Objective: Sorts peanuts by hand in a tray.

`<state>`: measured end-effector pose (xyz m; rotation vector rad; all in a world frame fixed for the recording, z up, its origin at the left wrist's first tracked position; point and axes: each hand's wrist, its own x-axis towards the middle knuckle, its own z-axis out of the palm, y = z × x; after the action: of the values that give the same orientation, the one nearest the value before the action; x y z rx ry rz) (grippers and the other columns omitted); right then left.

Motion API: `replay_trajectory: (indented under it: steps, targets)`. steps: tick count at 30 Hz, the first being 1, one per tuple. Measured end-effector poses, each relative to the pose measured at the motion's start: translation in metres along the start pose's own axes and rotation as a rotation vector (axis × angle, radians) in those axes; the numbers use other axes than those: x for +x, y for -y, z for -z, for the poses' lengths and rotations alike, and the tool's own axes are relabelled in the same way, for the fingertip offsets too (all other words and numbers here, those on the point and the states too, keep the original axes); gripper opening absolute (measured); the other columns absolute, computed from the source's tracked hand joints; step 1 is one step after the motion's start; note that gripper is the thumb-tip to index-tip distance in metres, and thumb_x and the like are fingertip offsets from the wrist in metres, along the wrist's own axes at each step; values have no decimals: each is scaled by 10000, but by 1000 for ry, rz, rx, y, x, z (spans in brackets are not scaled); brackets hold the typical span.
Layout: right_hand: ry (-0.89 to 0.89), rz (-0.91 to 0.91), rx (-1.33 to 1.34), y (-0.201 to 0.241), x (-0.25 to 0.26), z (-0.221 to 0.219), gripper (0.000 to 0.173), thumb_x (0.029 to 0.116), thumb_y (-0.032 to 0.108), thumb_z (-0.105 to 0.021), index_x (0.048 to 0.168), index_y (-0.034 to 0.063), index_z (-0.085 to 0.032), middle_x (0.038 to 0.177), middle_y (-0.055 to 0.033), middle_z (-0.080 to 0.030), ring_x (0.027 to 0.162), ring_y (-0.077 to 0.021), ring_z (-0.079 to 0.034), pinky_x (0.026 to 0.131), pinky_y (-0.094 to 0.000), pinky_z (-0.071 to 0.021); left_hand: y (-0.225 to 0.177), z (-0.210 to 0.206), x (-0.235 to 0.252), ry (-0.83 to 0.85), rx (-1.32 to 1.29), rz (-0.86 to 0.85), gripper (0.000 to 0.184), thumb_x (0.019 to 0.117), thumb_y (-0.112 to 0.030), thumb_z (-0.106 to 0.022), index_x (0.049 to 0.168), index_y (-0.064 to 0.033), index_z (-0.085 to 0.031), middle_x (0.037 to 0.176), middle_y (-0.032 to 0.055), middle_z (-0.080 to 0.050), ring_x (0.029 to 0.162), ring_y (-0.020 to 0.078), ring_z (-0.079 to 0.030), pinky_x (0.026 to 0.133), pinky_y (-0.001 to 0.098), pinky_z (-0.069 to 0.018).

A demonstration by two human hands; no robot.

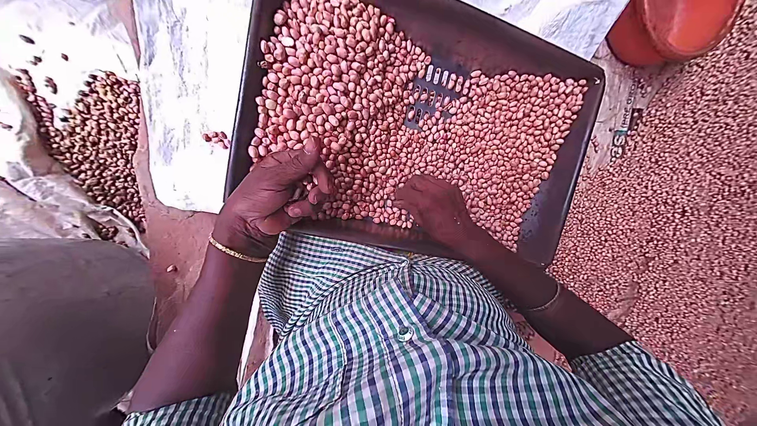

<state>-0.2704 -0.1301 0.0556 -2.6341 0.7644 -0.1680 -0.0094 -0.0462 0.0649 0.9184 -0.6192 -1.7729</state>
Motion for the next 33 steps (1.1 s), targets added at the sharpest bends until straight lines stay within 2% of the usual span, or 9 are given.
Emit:
replay_trajectory:
  steps: [4, 8, 10, 14, 16, 21, 26, 30, 33]
  targets:
    - [53, 8, -21, 9, 5, 2, 113, 911, 50, -679, 870, -52, -704, 842, -218, -645, 735, -373, -676, 585, -461, -527, 1, 1, -2, -11, -86, -95, 579, 1118, -308, -285, 703, -176, -667, 613, -81, -623, 459, -43, -505, 421, 97, -410]
    - [-31, -232, 752, -7, 4, 23, 33, 902, 40, -612, 883, 59, -630, 737, 8, -576, 579, -26, -502, 524, -156, -422, 3, -1, -1, -38, -180, -129, 575, 1119, -317, -307, 673, -169, -639, 586, -77, -589, 447, -33, -505, 411, 101, -417]
    - [54, -301, 922, -16, 16, 30, 85, 914, 45, -573, 894, 112, -622, 766, 59, -655, 633, 16, -590, 601, -146, -499, 3, -5, -1, -76, -191, -137, 591, 1115, -251, -272, 631, -175, -601, 541, -93, -551, 420, -42, -469, 398, 102, -383]
    - [580, -272, 438, -14, 70, 55, 133, 922, 59, -711, 798, 30, -673, 658, 2, -586, 597, -56, -521, 609, -263, -439, 1, -8, 1, -127, -224, -130, 561, 1106, -204, -285, 619, -163, -559, 522, -91, -511, 393, -37, -425, 388, 109, -360]
    - [427, -169, 438, 0, 107, 71, 126, 932, 81, -696, 824, 19, -684, 665, -7, -583, 591, -78, -512, 598, -300, -417, 2, -6, -1, -134, -231, -141, 560, 1102, -206, -289, 613, -165, -559, 525, -93, -510, 396, -38, -431, 388, 108, -367]
    - [-337, -8, 829, 11, 150, 103, 105, 1032, 77, -565, 1007, 6, -638, 833, 7, -707, 703, -48, -698, 638, -223, -596, 8, 1, -3, -163, -263, -129, 534, 1111, -297, -353, 665, -170, -618, 562, -98, -544, 415, -45, -464, 396, 96, -400]
    - [-204, -320, 765, -62, 29, 67, 205, 1028, 11, -504, 1157, -94, -625, 1075, -131, -706, 951, -97, -720, 879, -254, -591, 8, 3, -3, -173, -286, -113, 491, 1090, -362, -435, 685, -178, -644, 560, -99, -537, 424, -39, -477, 401, 105, -422]
    - [-117, -635, 1197, -65, -37, 49, 237, 1057, 5, -403, 1218, 31, -575, 1143, -92, -700, 977, -129, -725, 879, -285, -597, 6, 4, -1, -125, -240, -74, 491, 1073, -407, -466, 671, -195, -651, 542, -115, -521, 428, -42, -469, 405, 103, -405]
    - [-394, -795, 1101, -79, -12, 46, 246, 1032, -50, -407, 1248, -30, -523, 1093, -81, -678, 928, -91, -716, 861, -256, -593, 6, 5, -2, -116, -183, -88, 492, 1073, -432, -449, 693, -207, -669, 554, -121, -540, 434, -43, -485, 408, 105, -416]
